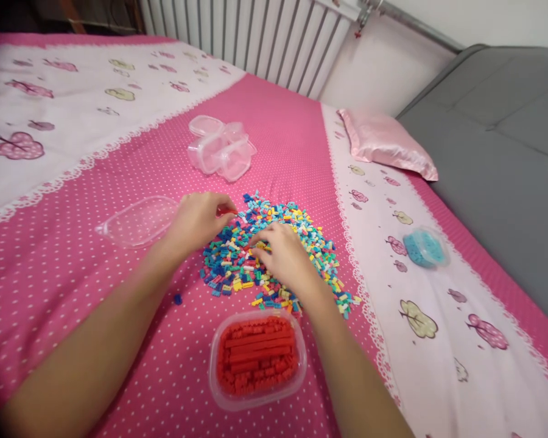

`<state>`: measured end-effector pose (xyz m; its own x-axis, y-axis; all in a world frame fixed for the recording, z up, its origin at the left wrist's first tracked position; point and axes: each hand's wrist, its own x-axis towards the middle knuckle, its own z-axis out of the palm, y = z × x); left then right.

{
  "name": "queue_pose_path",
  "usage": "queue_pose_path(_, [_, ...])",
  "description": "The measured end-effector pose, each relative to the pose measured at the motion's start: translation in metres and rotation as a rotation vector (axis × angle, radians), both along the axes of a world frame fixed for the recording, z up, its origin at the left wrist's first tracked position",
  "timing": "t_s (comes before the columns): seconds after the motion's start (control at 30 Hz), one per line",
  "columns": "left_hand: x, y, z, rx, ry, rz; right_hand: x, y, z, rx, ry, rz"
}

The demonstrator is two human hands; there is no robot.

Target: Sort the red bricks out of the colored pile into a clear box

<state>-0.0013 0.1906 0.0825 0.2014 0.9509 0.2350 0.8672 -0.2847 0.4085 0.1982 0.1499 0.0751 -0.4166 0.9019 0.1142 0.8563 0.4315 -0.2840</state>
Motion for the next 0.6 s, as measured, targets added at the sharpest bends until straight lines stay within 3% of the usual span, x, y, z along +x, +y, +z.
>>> queue_pose_path(0.17, [0.0,-0.001,0.0,0.005,0.006,0.002,-0.022,0.002,-0.013,0.068,-0.153,0.001])
queue_pose_path(0.6, [0.001,-0.001,0.0,0.002,-0.022,-0.011,-0.026,0.009,-0.004,0.128,-0.256,0.046])
